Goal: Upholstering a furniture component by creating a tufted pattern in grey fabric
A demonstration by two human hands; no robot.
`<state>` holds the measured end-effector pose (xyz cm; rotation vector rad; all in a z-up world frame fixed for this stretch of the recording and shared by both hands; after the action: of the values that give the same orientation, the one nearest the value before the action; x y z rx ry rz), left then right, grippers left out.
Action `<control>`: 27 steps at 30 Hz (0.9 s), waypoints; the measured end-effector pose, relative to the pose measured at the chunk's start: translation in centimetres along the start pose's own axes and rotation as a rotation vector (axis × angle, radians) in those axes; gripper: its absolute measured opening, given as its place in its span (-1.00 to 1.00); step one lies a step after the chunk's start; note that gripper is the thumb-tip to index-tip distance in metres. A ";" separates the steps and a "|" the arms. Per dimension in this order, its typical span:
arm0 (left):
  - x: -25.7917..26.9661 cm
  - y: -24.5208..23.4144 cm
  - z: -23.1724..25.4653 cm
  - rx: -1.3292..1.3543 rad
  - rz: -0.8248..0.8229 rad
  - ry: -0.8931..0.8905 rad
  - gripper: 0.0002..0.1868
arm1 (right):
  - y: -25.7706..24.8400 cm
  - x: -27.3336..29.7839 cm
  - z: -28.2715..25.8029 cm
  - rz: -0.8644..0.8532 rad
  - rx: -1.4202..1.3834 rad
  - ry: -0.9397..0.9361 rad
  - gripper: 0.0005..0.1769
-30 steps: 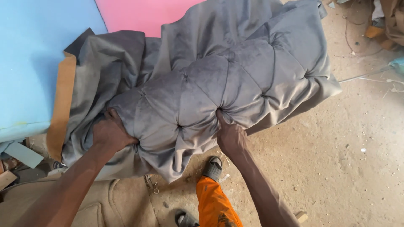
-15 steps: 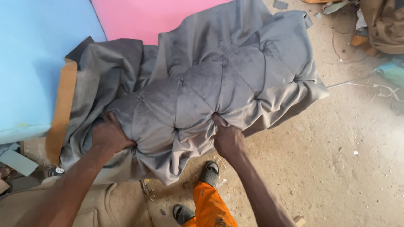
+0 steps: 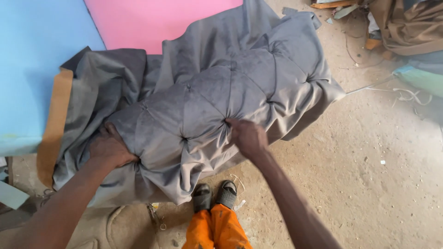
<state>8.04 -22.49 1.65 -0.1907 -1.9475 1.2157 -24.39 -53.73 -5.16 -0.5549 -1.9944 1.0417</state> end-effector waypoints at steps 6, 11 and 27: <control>7.3 1.6 11.6 0.558 0.303 0.095 -0.16 | -8.3 -4.8 2.6 0.354 -0.021 -0.669 -0.81; 7.8 2.1 27.3 1.023 0.595 0.263 -0.80 | -9.5 -8.9 -0.2 0.248 0.233 -1.094 -0.92; 0.6 2.1 39.7 0.904 1.112 -0.185 -0.77 | -11.6 -17.2 0.9 -0.007 0.188 -1.498 -0.84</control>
<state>-20.80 -48.15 -7.84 -0.7439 -1.1625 2.7652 -15.29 -72.35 -3.63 0.5780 -2.9957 1.9004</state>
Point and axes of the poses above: each hand's wrist, its own x-axis away from the middle knuckle, its own y-axis out of the palm, z = x × y, the point moved 1 cm from there along -x, towards the middle knuckle, and after that the axes turned 7 degrees about y, right-handed, at the moved point
